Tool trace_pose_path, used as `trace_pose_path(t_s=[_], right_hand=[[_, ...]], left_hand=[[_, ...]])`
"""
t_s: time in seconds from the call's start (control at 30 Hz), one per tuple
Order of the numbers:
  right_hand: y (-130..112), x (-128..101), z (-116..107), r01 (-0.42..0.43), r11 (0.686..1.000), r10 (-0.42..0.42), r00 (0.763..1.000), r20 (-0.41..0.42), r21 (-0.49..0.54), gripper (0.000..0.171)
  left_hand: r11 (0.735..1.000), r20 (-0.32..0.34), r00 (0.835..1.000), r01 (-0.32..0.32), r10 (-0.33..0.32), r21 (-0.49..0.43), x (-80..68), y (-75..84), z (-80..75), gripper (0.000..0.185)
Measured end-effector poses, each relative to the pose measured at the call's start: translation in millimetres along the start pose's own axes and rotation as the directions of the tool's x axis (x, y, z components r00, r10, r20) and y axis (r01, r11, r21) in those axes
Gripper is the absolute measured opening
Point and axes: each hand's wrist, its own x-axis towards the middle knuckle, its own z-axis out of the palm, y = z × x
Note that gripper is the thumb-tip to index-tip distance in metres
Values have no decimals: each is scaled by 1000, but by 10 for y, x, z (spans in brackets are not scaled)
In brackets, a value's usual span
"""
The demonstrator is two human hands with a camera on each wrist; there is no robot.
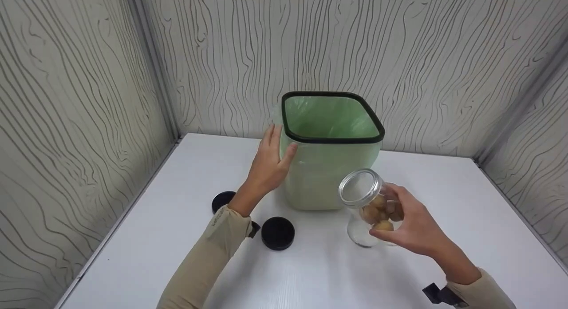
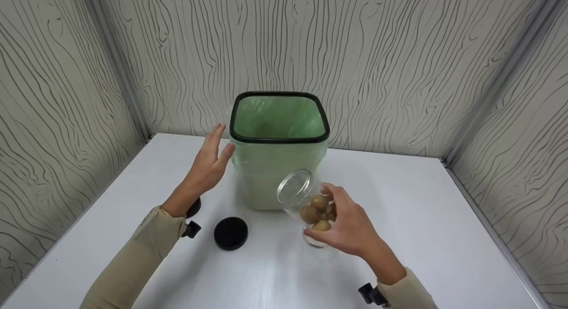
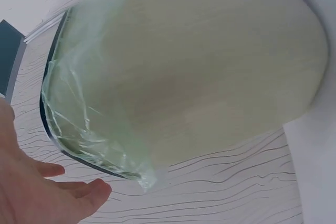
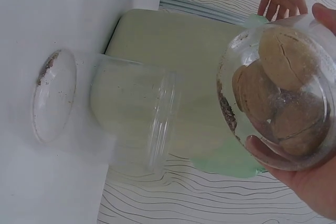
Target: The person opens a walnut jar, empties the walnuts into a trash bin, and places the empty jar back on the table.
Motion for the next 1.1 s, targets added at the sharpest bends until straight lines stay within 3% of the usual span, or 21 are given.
trace_pose_path(t_s=[0.3, 0.6, 1.1], right_hand=[[-11, 42, -75, -35, 999, 35, 999, -10, -38, 91], [-19, 154, -217, -5, 996, 2, 999, -41, -85, 88], [-11, 403, -578, -56, 987, 43, 995, -94, -150, 83]], left_hand=[[1000, 16, 999, 31, -31, 7, 188, 62, 66, 72], [997, 23, 998, 64, -65, 46, 288, 86, 95, 68], [998, -18, 999, 47, -47, 42, 384, 106, 189, 61]])
